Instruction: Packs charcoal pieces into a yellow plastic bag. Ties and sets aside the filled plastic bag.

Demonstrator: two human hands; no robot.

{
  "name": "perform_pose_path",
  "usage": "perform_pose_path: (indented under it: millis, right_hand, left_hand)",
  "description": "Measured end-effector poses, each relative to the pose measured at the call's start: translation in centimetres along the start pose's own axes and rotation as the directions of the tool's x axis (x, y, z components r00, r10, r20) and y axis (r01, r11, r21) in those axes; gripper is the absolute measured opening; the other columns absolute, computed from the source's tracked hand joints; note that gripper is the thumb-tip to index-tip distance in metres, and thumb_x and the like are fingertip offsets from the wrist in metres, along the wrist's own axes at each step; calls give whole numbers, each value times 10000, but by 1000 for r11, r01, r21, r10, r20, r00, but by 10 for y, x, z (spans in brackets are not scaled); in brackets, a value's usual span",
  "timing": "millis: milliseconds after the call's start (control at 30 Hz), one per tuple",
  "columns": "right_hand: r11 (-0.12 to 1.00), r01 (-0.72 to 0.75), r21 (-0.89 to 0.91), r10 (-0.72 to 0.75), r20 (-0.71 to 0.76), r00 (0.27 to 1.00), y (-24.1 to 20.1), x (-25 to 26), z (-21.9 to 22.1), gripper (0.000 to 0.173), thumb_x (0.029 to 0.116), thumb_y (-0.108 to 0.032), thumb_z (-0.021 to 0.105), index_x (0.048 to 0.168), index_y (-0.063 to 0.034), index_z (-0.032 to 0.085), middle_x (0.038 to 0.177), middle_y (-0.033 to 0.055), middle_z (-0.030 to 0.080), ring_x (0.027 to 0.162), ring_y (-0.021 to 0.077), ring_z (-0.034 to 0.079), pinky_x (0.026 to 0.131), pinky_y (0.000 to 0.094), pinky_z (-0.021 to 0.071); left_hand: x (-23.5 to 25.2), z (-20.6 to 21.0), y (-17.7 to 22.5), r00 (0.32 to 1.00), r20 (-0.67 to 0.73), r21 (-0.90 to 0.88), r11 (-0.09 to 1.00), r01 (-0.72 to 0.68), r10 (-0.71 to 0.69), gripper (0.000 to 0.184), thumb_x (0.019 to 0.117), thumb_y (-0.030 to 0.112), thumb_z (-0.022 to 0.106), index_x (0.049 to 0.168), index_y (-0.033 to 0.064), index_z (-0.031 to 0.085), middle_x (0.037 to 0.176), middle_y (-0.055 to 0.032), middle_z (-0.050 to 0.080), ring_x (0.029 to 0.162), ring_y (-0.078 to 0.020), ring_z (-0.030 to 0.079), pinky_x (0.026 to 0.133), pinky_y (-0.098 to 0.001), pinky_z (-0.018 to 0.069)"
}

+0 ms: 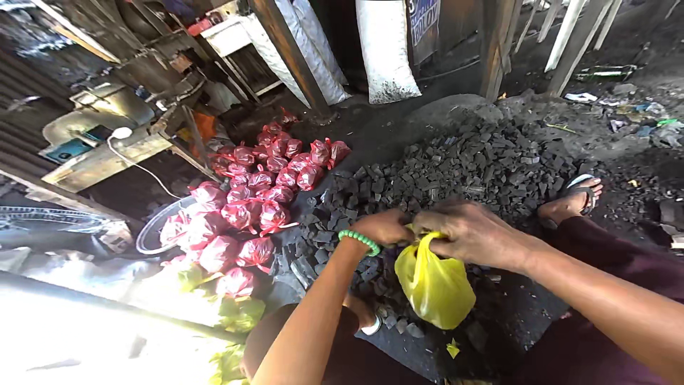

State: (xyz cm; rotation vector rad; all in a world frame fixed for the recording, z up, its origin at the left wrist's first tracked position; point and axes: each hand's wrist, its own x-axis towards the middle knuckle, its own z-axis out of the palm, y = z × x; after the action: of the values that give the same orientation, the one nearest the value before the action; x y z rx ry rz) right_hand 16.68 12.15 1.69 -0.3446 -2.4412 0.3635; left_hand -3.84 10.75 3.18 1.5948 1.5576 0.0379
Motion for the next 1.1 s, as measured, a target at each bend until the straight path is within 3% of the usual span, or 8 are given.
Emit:
perform_pose_path:
  millis: [267,400,533,633,733,833,933,1100]
  right_hand:
    - [915,-397,-79,375,-205,904,47,2,-41,348,827,-269,835,1014,-9,699,872,160,695,752,330,685,680,560,543]
    - [697,-470,541,575,-31,818,60,-32,-25,204,930,-212,732,1050,-49,703,836,14,696,562,70,600,497,256,527]
    - [184,-377,908,537,229,812,70,-70,9,506,918,-632,643,1094,-163,713,800,-22,744,532,72,663,482,235,581]
    - [19,-417,909,705,284,650,55,-71,29,514,1102,-450,343,819,-126,624,614,-36,605,466,46,558,444,215,515]
    - [-48,-347,937,711,276,647,49,-75,47,308,1061,-170,384,1022,-113,684,747,-22,685,543,14,587,466,173,485]
    - [46,-397,917,683,261,682,51,-80,54,271,839,-72,503,1058,-112,658,765,-21,666,563,23,591,481,183,486]
    - [322,-514,795,671,192,716,36,-76,55,117,995,-50,560,1040,-2,656,825,18,641,685,54,577,650,238,503]
    - [490,-349,799,714,-138,687,19,-84,69,225,991,-307,593,945,-96,656,858,-60,597,748,-14,567,702,167,498]
  left_hand:
    - [-10,31,18,968,-121,-771,594,-232,220,214,1021,15,434,1177,63,573,665,58,548,470,23,419,443,-126,377]
    - [-13,50,28,896,-320,-432,795,-426,306,229,991,31,571,1217,1,594,855,-29,632,635,-30,513,578,-186,440]
    - [-2,68,37,708,-544,128,878,-462,451,200,928,39,671,1125,52,698,951,-118,718,789,-230,690,685,-456,569]
    - [3,83,35,579,-539,501,786,-363,612,333,925,49,689,1258,70,684,970,-153,723,742,-313,709,616,-511,578]
    - [12,96,23,524,-478,648,686,-331,705,144,913,67,698,1039,42,763,905,-147,716,745,-302,714,637,-474,589]
    - [-3,92,28,851,-354,315,906,-283,389,181,1002,143,618,1052,39,758,1048,-142,705,960,-289,686,848,-504,553]
    - [-7,91,30,985,-146,-273,954,-125,87,221,1037,133,567,1096,-33,702,1016,-112,659,904,-167,602,841,-359,500]
    - [4,114,27,984,-79,-989,133,-58,-160,329,1052,76,407,773,112,578,641,15,563,571,-84,555,606,-227,515]
